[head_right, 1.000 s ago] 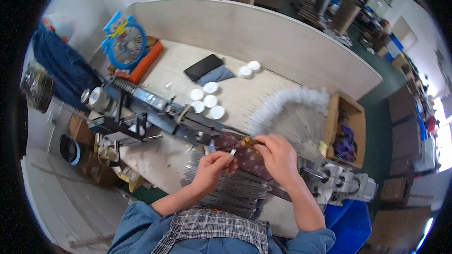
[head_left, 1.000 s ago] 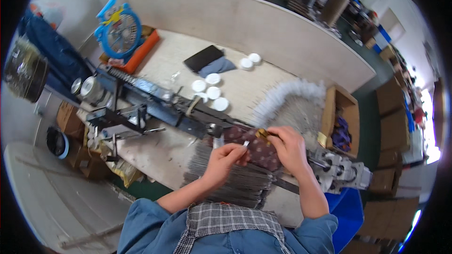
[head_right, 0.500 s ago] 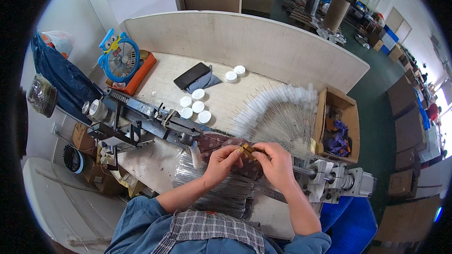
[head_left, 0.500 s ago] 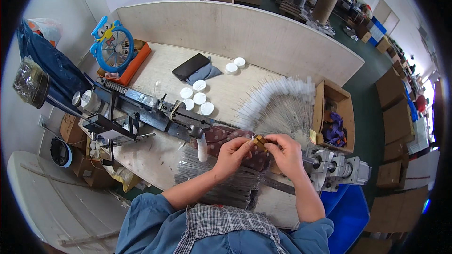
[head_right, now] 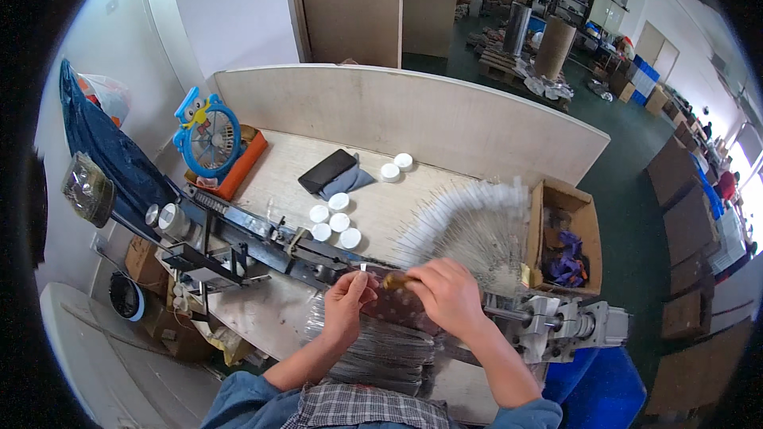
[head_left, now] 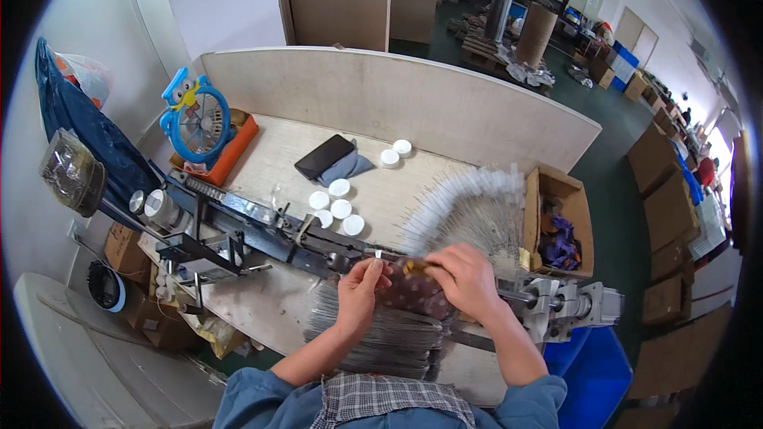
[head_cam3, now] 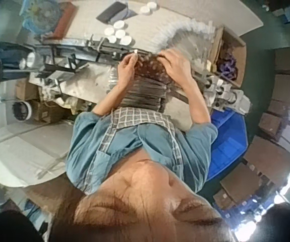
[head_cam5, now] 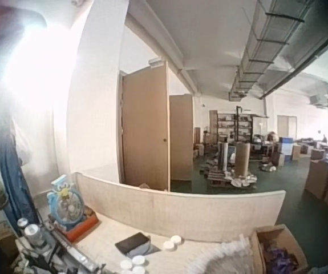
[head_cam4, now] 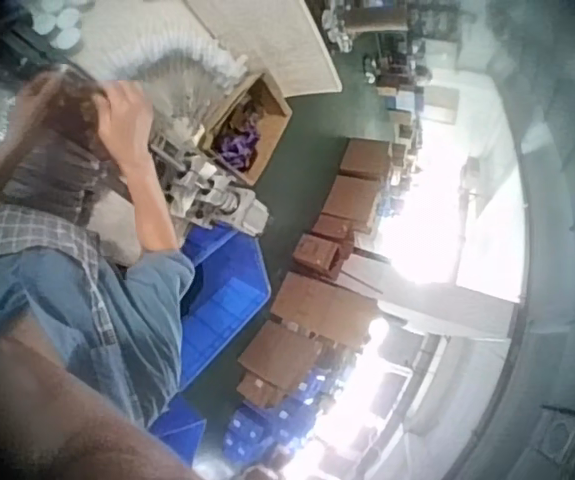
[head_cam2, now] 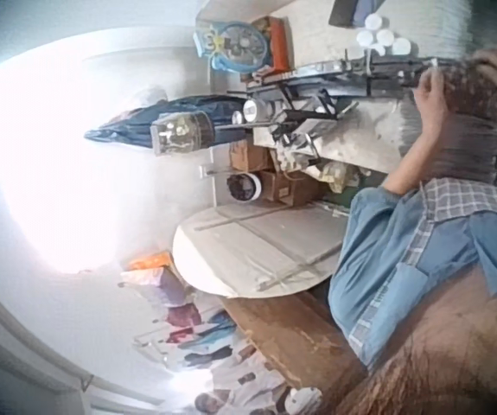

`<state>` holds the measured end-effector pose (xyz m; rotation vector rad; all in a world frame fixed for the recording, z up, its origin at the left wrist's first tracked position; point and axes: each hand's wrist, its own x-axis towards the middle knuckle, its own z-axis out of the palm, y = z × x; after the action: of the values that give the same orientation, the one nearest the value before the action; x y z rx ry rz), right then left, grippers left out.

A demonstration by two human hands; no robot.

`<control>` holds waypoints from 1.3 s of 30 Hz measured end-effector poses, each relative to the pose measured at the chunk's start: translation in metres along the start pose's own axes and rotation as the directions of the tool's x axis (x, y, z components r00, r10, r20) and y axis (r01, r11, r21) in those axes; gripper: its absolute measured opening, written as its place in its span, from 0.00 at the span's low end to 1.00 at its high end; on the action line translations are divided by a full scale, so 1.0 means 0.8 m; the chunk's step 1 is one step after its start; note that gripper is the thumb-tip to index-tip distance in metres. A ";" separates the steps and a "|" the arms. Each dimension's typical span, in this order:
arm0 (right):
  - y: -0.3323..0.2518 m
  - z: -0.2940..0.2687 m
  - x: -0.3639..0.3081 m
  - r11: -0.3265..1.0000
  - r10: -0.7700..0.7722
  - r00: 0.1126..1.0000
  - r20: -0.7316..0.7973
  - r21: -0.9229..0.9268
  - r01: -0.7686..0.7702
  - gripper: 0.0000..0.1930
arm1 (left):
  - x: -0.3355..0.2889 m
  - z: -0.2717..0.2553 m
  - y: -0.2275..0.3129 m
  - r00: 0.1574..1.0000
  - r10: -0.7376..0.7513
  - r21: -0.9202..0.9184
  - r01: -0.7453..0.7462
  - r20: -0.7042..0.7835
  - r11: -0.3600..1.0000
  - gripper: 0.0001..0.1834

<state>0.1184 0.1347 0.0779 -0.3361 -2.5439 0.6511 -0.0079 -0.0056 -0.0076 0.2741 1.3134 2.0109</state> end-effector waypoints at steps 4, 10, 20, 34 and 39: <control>-0.015 0.055 0.045 0.992 -0.042 0.993 -0.113 -0.125 0.028 0.05 | 0.001 -0.003 0.006 0.998 -0.052 -0.048 0.054 0.041 0.997 0.10; -0.018 0.055 0.045 0.998 0.055 0.997 0.058 0.009 -0.056 0.08 | -0.001 -0.004 0.017 0.987 -0.158 -0.122 0.157 0.007 0.980 0.12; -0.024 0.058 0.040 0.959 0.251 0.959 0.134 0.103 -0.266 0.11 | 0.004 -0.001 0.023 0.962 -0.260 -0.251 0.272 0.083 0.929 0.27; -0.038 0.075 0.022 0.966 -0.123 0.968 -0.220 -0.249 0.066 0.14 | -0.003 0.009 0.008 0.988 -0.151 -0.427 0.134 -0.008 0.895 0.14; -0.035 0.074 0.025 0.960 -0.160 0.969 -0.187 -0.260 0.108 0.13 | -0.002 0.009 0.008 0.995 -0.101 -0.445 0.089 -0.002 0.891 0.06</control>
<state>0.0675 0.0948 0.0547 -0.2944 -2.4229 0.2324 -0.0057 -0.0030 0.0014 -0.0313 0.8256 2.1659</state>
